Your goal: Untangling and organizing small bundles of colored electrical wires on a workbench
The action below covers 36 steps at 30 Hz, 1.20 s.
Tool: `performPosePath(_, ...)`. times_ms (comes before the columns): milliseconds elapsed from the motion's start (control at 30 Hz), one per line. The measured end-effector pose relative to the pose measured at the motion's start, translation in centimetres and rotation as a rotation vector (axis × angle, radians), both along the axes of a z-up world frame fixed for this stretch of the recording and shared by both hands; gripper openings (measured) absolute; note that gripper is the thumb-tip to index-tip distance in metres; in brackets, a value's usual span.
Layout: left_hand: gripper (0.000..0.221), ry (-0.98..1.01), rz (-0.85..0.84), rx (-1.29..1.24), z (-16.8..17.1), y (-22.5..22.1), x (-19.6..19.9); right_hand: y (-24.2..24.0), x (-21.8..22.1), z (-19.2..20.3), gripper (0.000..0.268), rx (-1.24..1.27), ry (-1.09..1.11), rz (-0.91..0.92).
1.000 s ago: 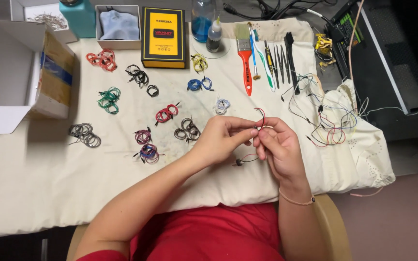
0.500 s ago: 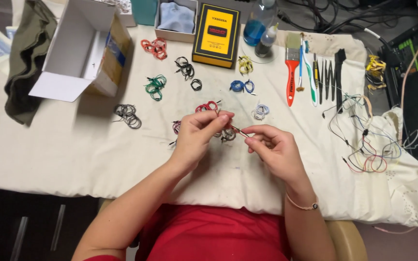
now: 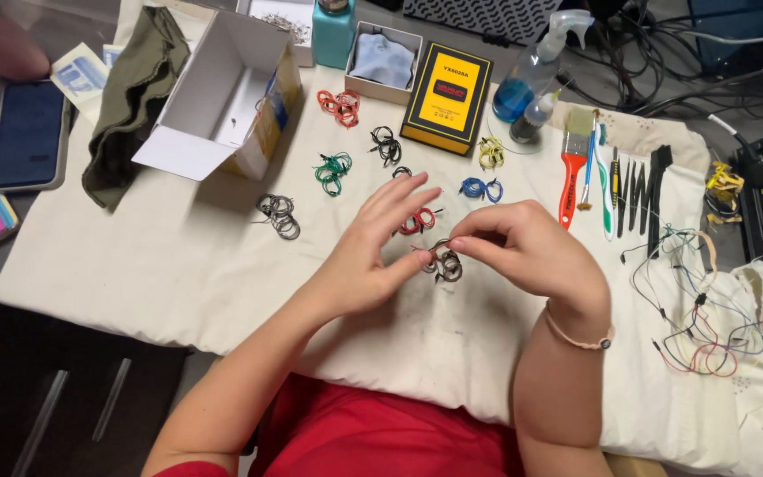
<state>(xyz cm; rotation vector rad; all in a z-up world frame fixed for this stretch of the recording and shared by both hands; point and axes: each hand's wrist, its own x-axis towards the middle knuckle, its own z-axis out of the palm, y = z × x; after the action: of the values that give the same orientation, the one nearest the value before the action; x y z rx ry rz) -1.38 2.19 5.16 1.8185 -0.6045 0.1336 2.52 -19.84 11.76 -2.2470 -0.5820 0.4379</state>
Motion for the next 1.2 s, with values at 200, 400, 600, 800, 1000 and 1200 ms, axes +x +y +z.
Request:
performPosePath(200, 0.034, 0.326, -0.100, 0.144, -1.2, -0.8, 0.8, -2.0, 1.3, -2.2, 0.013, 0.138, -0.046, -0.097)
performPosePath(400, 0.028, 0.447, -0.081, 0.083, -1.1, -0.4, 0.9, -3.8, 2.0, -3.0, 0.012, 0.142, -0.064, -0.192)
performPosePath(600, 0.024, 0.556, -0.160, -0.246, -2.8, 0.0, 1.9, -4.9, 3.0, -3.6, 0.009, 0.137, -0.111, -0.191)
performPosePath(800, 0.022, 0.637, -0.061, -0.853, -2.9, -0.1, 1.7, -2.0, 2.2, -3.8, 0.015, 0.105, -0.014, -0.064)
performPosePath(1000, 0.023, 0.589, 0.141, -1.030, -3.9, 0.8, 2.9, 2.3, -0.2, -2.3, 0.021, -0.242, -0.057, 0.100)
performPosePath(1200, 0.012, 0.045, 0.349, -0.219, -3.1, -0.9, 2.0, 1.3, -2.4, -0.4, 0.018, -0.271, -0.152, 0.130)
